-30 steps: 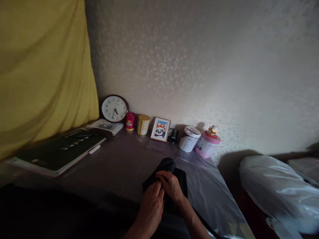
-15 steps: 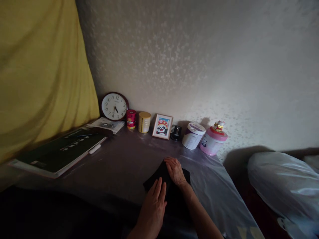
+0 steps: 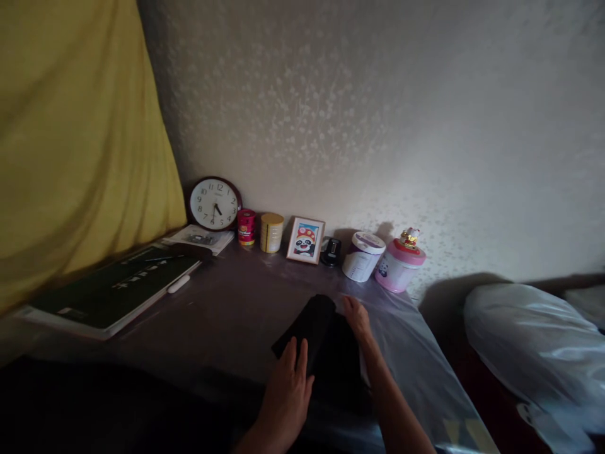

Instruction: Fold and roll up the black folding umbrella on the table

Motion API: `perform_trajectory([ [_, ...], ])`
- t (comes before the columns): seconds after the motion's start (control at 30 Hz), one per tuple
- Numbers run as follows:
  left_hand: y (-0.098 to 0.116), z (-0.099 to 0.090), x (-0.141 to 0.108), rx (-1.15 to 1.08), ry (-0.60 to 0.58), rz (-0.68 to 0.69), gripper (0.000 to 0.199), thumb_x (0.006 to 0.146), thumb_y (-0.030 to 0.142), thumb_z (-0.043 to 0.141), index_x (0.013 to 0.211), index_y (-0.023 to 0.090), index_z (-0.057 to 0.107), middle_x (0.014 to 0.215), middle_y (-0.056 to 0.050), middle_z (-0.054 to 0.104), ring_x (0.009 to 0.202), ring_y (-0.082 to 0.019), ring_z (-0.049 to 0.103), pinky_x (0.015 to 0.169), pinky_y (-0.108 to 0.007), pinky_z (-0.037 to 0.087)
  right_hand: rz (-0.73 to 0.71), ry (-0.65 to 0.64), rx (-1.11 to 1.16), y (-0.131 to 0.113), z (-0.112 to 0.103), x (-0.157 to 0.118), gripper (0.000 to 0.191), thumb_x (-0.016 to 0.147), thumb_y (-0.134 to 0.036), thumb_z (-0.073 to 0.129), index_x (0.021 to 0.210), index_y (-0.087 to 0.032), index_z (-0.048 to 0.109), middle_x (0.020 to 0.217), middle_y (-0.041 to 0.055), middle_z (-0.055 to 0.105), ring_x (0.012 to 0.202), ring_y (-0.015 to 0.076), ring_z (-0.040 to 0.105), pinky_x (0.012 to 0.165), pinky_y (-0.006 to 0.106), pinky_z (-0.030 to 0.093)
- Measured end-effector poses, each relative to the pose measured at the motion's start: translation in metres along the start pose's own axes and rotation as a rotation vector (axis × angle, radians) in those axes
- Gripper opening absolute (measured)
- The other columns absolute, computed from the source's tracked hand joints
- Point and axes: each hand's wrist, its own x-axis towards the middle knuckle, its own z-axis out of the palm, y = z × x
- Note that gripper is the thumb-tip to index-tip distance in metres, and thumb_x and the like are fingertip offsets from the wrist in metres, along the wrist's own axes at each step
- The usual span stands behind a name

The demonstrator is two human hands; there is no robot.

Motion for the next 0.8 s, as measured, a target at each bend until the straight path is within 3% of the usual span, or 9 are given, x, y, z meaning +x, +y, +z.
perform_trajectory([
  [0.17,0.002,-0.009,0.002,-0.021,-0.045,-0.007,0.054,0.09,0.026,0.038,0.139,0.013,0.022,0.138,-0.021,0.038,0.123,-0.03,0.044,0.094,-0.042,0.045,0.174,-0.018,0.074,0.023,-0.042,-0.046,0.04,0.078,-0.046,0.042,0.088,-0.017,0.068,0.078,0.0076,0.07,0.075,0.0224,0.065,0.064,0.032,0.049],
  [0.27,0.001,-0.012,0.003,-0.048,-0.062,-0.023,0.053,0.089,0.026,0.038,0.138,0.013,0.024,0.138,-0.02,0.039,0.124,-0.03,0.042,0.095,-0.043,0.043,0.289,-0.106,0.212,0.024,-0.05,-0.075,0.044,0.073,-0.05,0.044,0.088,-0.015,0.067,0.074,0.0063,0.068,0.066,0.021,0.064,0.054,0.03,0.049],
  [0.4,0.0,-0.017,0.004,-0.096,-0.117,-0.025,0.055,0.09,0.03,0.038,0.138,0.008,0.022,0.138,-0.022,0.038,0.126,-0.028,0.04,0.098,-0.041,0.041,0.304,-0.144,0.256,0.009,-0.05,-0.102,0.044,0.074,-0.052,0.045,0.09,-0.016,0.066,0.072,0.0038,0.066,0.064,0.0201,0.062,0.05,0.028,0.048],
  [0.6,-0.004,-0.025,0.001,-0.169,-0.184,-0.026,0.057,0.09,0.031,0.036,0.137,0.003,0.018,0.139,-0.024,0.035,0.129,-0.027,0.035,0.102,-0.04,0.036,0.168,-0.062,0.124,-0.016,-0.053,-0.112,0.044,0.077,-0.051,0.045,0.093,-0.017,0.066,0.086,0.008,0.069,0.082,0.0241,0.063,0.073,0.034,0.047],
  [0.8,-0.005,-0.039,-0.002,-0.246,-0.312,-0.05,0.086,0.073,0.018,0.055,0.141,0.008,0.004,0.146,-0.024,0.022,0.133,-0.028,0.026,0.104,-0.04,0.032,0.18,-0.134,0.129,-0.025,-0.045,-0.104,0.044,0.074,-0.052,0.048,0.088,-0.014,0.065,0.073,0.0062,0.067,0.069,0.0221,0.061,0.06,0.03,0.044],
])
